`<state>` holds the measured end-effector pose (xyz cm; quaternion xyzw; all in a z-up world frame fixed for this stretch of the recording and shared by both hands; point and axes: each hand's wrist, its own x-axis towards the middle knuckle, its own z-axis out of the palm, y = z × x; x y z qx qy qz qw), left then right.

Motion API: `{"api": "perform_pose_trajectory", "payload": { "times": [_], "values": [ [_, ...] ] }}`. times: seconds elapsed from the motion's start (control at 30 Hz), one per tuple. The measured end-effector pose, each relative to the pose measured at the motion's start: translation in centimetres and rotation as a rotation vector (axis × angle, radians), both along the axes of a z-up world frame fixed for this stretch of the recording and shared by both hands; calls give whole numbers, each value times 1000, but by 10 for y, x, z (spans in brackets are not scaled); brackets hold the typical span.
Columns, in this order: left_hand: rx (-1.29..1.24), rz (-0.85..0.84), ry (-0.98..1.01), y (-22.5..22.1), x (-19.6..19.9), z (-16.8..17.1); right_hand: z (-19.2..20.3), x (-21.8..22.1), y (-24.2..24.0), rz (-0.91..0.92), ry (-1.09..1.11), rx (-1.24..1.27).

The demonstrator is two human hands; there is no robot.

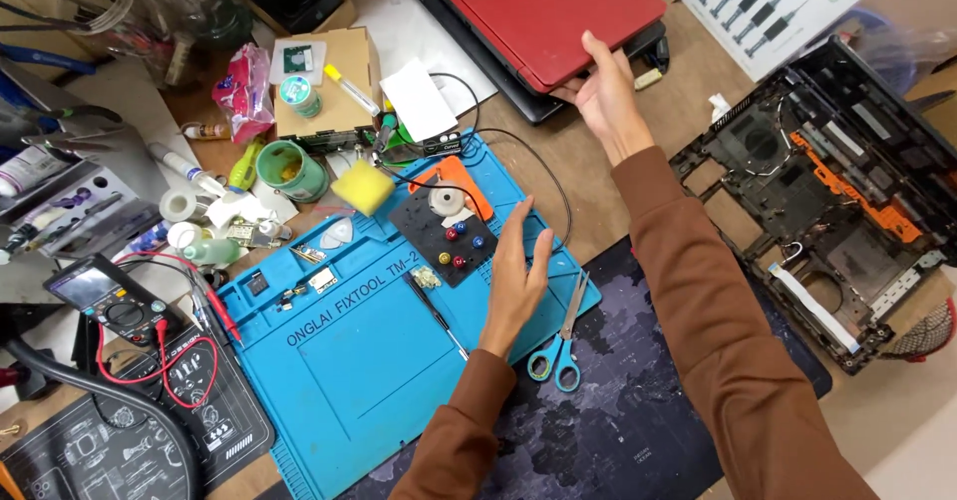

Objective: Disassembling a laptop and testing a motherboard using a multimeter

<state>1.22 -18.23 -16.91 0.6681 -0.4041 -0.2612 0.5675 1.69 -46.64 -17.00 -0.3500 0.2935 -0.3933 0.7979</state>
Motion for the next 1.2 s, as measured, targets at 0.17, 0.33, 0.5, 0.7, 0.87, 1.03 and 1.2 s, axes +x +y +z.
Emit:
{"api": "perform_pose_trajectory", "payload": {
  "times": [0.17,0.33,0.5,0.7,0.87,1.03,1.2],
  "values": [
    [-4,10,22,-1,1,-1,39,-11,6,137,221,-58],
    [-13,10,25,-3,-2,-2,40,-15,-5,165,424,-52],
    [-32,21,-54,-1,-4,-8,42,-10,1,204,630,-164],
    [11,22,-35,-2,-4,-10,50,-13,2,275,538,-122],
    [24,12,-35,-1,-3,-5,47,-13,-3,296,576,-163],
    [39,5,-49,-1,-4,-5,55,-16,-3,339,642,-181],
    [-5,13,-68,-2,-3,-7,77,-13,3,332,975,-265]
  ]
}}
